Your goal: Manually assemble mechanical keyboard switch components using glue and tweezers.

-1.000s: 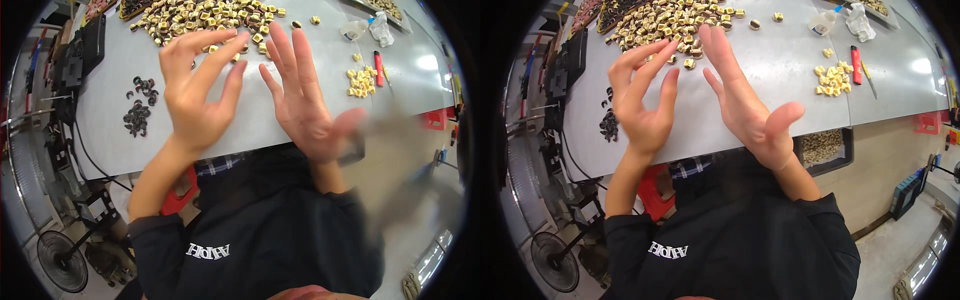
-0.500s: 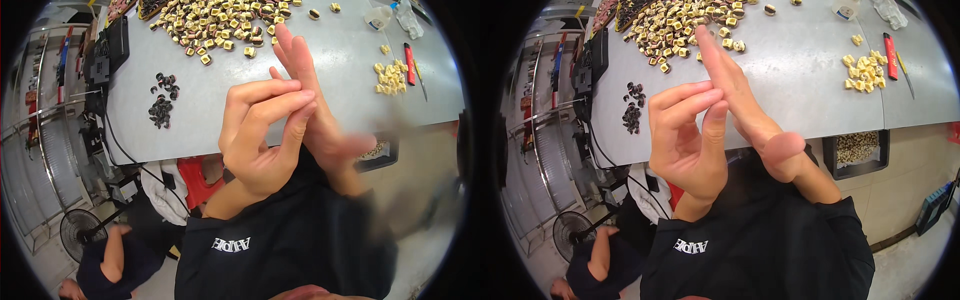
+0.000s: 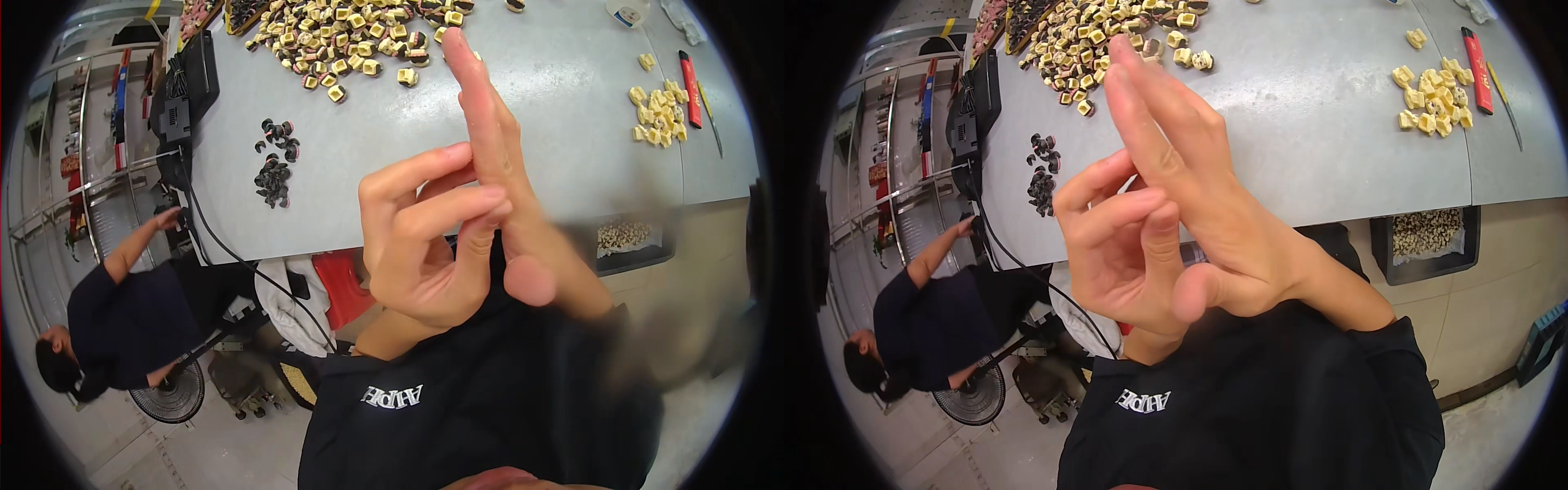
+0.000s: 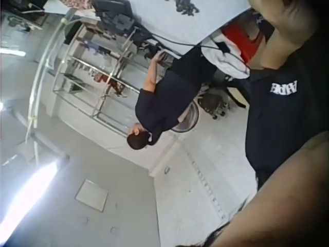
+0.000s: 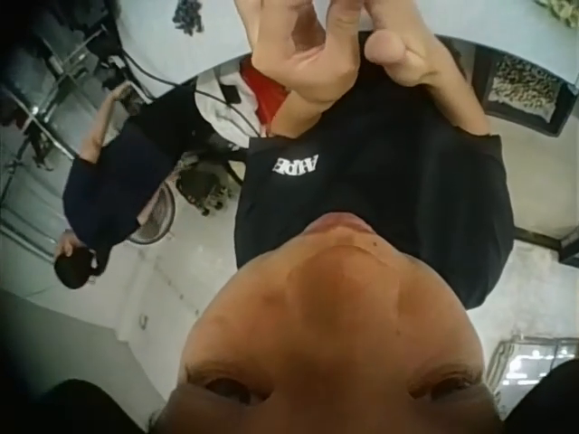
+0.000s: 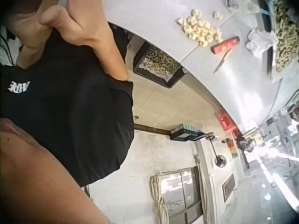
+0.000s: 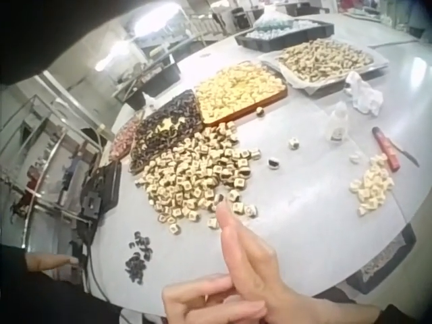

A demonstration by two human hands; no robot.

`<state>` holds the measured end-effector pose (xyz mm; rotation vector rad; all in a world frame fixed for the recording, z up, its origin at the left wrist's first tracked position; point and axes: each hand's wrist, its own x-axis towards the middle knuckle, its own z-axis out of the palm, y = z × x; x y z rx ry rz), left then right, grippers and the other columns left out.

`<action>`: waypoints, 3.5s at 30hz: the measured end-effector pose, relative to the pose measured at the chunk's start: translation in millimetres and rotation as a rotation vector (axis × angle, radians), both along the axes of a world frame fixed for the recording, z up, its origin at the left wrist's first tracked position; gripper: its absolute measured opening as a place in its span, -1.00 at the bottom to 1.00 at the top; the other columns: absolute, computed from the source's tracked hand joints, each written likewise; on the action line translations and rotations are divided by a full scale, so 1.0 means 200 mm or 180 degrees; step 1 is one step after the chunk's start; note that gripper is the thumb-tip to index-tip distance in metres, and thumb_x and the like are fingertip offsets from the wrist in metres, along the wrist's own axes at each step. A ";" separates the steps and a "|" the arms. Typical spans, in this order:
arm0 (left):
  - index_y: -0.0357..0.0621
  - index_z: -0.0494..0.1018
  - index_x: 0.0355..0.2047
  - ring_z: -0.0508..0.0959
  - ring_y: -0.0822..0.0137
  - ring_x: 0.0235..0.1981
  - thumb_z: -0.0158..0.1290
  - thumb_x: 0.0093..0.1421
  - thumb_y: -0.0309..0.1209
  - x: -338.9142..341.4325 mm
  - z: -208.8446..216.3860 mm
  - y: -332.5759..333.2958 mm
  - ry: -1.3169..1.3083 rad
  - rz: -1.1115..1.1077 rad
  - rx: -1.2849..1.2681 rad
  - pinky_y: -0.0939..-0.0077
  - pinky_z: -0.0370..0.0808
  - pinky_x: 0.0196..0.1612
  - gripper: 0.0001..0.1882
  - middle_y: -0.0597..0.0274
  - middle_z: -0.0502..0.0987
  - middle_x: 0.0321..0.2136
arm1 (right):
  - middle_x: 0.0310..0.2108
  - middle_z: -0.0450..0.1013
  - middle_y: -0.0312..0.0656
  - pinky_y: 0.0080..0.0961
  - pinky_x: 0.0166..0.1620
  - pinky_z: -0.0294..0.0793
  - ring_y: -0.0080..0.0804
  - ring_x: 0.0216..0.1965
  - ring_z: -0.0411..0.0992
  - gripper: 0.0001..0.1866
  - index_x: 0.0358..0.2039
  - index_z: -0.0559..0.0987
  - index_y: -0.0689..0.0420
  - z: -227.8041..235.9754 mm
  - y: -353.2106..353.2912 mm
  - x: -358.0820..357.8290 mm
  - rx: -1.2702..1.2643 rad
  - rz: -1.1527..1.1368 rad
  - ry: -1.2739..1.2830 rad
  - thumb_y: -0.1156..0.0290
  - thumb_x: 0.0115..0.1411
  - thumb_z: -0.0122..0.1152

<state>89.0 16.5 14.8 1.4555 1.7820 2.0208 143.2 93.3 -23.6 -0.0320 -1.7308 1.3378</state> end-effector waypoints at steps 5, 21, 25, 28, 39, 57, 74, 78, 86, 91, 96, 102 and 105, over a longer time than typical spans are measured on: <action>-0.28 0.49 -0.31 0.51 0.26 -0.27 0.17 0.02 -0.64 -0.03 -0.03 -0.02 0.0039 0.0152 0.0058 0.56 0.50 -0.25 -0.81 0.01 0.43 -0.26 | 0.31 -0.23 0.23 -0.19 0.27 -0.27 0.05 0.31 -0.17 0.12 0.26 -0.08 0.42 0.01 -0.01 0.00 0.0163 -0.0030 -0.0020 -0.44 0.08 -0.44; -0.27 0.46 -0.33 0.48 0.29 -0.31 0.12 0.07 -0.63 -0.05 -0.07 -0.01 0.0203 0.0210 -0.0016 0.59 0.47 -0.31 -0.86 0.02 0.44 -0.28 | 0.30 -0.24 0.26 -0.16 0.27 -0.26 0.14 0.29 -0.18 0.21 0.24 -0.14 0.50 0.04 -0.03 0.01 0.0427 -0.0193 -0.0332 -0.45 0.01 -0.23; -0.27 0.45 -0.31 0.47 0.29 -0.31 0.12 0.07 -0.63 -0.04 -0.09 -0.01 0.0068 0.0233 0.0138 0.59 0.47 -0.31 -0.85 0.02 0.43 -0.28 | 0.29 -0.23 0.27 -0.16 0.27 -0.27 0.15 0.29 -0.17 0.22 0.23 -0.14 0.51 0.01 -0.02 -0.01 0.0550 -0.0223 -0.0170 -0.45 0.00 -0.22; -0.27 0.44 -0.30 0.47 0.30 -0.31 0.11 0.08 -0.62 -0.06 -0.09 -0.01 0.0143 0.0201 0.0161 0.59 0.46 -0.31 -0.84 0.02 0.43 -0.28 | 0.29 -0.24 0.28 -0.16 0.28 -0.27 0.14 0.30 -0.18 0.26 0.23 -0.16 0.50 -0.01 -0.02 -0.02 0.0679 -0.0299 -0.0175 -0.51 -0.05 -0.34; -0.26 0.40 -0.33 0.45 0.31 -0.35 0.07 0.11 -0.61 -0.09 -0.09 -0.02 0.0402 0.0235 -0.0002 0.60 0.42 -0.34 -0.89 0.06 0.39 -0.29 | 0.27 -0.20 0.34 -0.14 0.27 -0.27 0.20 0.27 -0.10 0.23 0.21 -0.13 0.55 0.02 -0.02 -0.01 0.0679 -0.0275 -0.0322 -0.45 -0.01 -0.22; -0.22 0.41 -0.32 0.47 0.31 -0.36 0.05 0.11 -0.62 -0.05 -0.14 0.00 0.0265 0.0389 0.0331 0.59 0.42 -0.38 -0.88 0.06 0.39 -0.29 | 0.27 -0.19 0.34 -0.16 0.28 -0.25 0.12 0.32 -0.19 0.38 0.21 -0.15 0.55 -0.01 -0.03 -0.03 0.0838 -0.0468 -0.0469 -0.65 -0.16 -0.57; -0.21 0.40 -0.30 0.45 0.32 -0.36 0.03 0.12 -0.63 -0.08 -0.13 -0.01 0.0491 0.0389 0.0197 0.60 0.42 -0.38 -0.87 0.06 0.38 -0.28 | 0.28 -0.21 0.30 -0.15 0.28 -0.24 0.12 0.31 -0.18 0.37 0.22 -0.15 0.54 0.01 -0.04 -0.02 0.0998 -0.0475 -0.0630 -0.63 -0.15 -0.48; -0.21 0.40 -0.31 0.45 0.32 -0.36 0.02 0.12 -0.64 -0.08 -0.12 -0.01 0.0482 0.0394 0.0099 0.61 0.42 -0.38 -0.87 0.06 0.38 -0.28 | 0.28 -0.22 0.31 -0.15 0.28 -0.22 0.13 0.31 -0.18 0.36 0.21 -0.15 0.55 0.01 -0.03 -0.02 0.1025 -0.0455 -0.0631 -0.62 -0.14 -0.46; -0.21 0.41 -0.31 0.46 0.30 -0.38 0.01 0.13 -0.64 -0.07 -0.15 0.01 0.0311 0.0484 0.0370 0.61 0.42 -0.39 -0.88 0.05 0.38 -0.28 | 0.28 -0.25 0.33 -0.17 0.27 -0.20 0.15 0.30 -0.17 0.34 0.20 -0.10 0.54 0.01 -0.03 -0.03 0.0949 -0.0388 -0.0572 -0.62 -0.12 -0.45; -0.24 0.44 -0.33 0.48 0.21 -0.38 0.08 0.05 -0.62 -0.08 -0.16 0.01 0.0386 0.0613 0.0489 0.50 0.45 -0.39 -0.86 -0.01 0.44 -0.32 | 0.28 -0.27 0.33 -0.23 0.28 -0.19 0.08 0.31 -0.15 0.31 0.22 -0.08 0.47 0.04 -0.03 -0.02 0.1135 -0.0206 -0.0699 -0.61 -0.11 -0.42; -0.29 0.42 -0.35 0.46 0.26 -0.35 0.04 0.12 -0.63 -0.07 -0.11 0.00 0.0476 0.0384 0.0292 0.52 0.45 -0.32 -0.92 0.02 0.39 -0.31 | 0.28 -0.22 0.32 -0.09 0.26 -0.21 0.19 0.29 -0.16 0.25 0.21 -0.14 0.54 0.11 -0.10 0.05 -0.0054 -0.0227 -0.1340 -0.52 -0.01 -0.36; -0.30 0.41 -0.34 0.45 0.11 -0.34 0.05 0.02 -0.66 -0.06 -0.06 -0.02 0.0235 0.0397 0.0246 0.42 0.41 -0.26 -0.85 -0.01 0.45 -0.35 | 0.28 -0.23 0.31 -0.10 0.26 -0.21 0.17 0.30 -0.17 0.17 0.21 -0.15 0.54 0.07 -0.11 0.03 -0.0025 -0.0322 -0.1457 -0.44 0.08 -0.44; -0.29 0.40 -0.34 0.43 0.16 -0.33 0.02 0.06 -0.64 -0.07 -0.07 -0.01 0.0268 0.0376 0.0196 0.44 0.40 -0.25 -0.88 0.00 0.41 -0.33 | 0.29 -0.24 0.30 -0.11 0.27 -0.21 0.17 0.31 -0.18 0.15 0.21 -0.16 0.55 0.08 -0.08 0.00 0.0248 -0.0208 -0.1237 -0.42 0.09 -0.45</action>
